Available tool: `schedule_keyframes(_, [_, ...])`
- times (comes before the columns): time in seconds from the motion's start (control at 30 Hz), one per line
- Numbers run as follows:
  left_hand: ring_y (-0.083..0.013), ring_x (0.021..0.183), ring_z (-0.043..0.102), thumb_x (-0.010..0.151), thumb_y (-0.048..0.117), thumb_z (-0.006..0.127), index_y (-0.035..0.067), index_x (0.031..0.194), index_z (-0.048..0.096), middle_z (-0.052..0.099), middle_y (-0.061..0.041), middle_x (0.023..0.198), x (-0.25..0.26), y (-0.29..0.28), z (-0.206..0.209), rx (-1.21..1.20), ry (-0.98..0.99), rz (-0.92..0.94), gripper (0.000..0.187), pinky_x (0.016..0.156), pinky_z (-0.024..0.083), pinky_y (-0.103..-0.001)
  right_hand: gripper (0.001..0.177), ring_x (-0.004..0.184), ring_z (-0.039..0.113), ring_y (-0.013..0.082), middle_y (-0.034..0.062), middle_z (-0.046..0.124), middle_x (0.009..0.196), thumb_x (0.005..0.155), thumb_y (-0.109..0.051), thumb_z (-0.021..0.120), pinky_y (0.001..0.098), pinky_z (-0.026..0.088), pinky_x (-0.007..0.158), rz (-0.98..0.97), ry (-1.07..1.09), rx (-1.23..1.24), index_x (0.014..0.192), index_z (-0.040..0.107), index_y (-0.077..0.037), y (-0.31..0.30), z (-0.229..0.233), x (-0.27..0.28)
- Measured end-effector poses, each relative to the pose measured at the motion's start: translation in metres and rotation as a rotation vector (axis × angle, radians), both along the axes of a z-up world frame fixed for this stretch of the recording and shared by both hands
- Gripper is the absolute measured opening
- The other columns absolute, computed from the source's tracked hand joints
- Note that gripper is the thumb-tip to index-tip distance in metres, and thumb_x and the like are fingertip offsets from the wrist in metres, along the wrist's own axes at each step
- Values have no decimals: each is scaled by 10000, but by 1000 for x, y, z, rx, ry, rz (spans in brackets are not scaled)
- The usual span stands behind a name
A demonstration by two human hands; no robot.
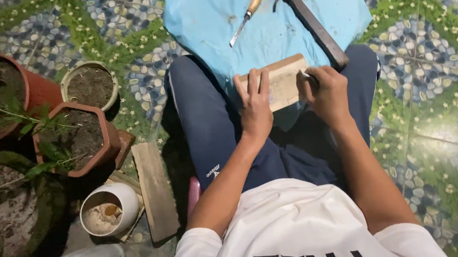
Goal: The person manually sands a small wooden block with sandpaper to smooth the surface and remove markings.
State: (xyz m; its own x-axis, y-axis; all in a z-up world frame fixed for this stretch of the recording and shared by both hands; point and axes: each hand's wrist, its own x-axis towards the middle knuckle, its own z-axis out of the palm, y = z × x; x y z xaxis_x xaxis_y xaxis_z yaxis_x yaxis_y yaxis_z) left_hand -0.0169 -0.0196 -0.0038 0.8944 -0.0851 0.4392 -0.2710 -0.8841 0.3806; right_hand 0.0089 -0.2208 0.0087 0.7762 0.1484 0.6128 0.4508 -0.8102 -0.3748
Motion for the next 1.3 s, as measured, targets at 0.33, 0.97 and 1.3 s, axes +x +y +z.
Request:
schedule_keyframes(0.33, [-574, 1426, 280, 712, -229, 766, 81, 1499, 416, 361, -183, 1523, 0, 0, 1, -11, -15, -7, 914, 471, 588, -437, 179, 814, 713, 415, 144, 656, 879, 864, -19, 792, 455, 569, 678, 9, -4, -37, 1031, 766, -79, -2, 2, 2])
schedule_keyframes(0.97, [-598, 1454, 229, 736, -238, 744, 106, 1506, 413, 301, -144, 1569, 6, -1, -1, -79, 72, 17, 906, 512, 561, -529, 198, 806, 708, 414, 100, 686, 972, 945, -69, 709, 480, 556, 674, 162, 61, -160, 1117, 758, -155, -13, 19, 21])
schedule_keyframes(1.3, [-634, 1446, 244, 759, -257, 707, 109, 1503, 430, 338, -150, 1532, 2, -1, 5, -129, 65, -6, 874, 444, 528, -439, 135, 935, 713, 384, 97, 697, 1046, 991, -82, 682, 440, 585, 758, 266, 61, -274, 1084, 765, -132, -5, 23, 40])
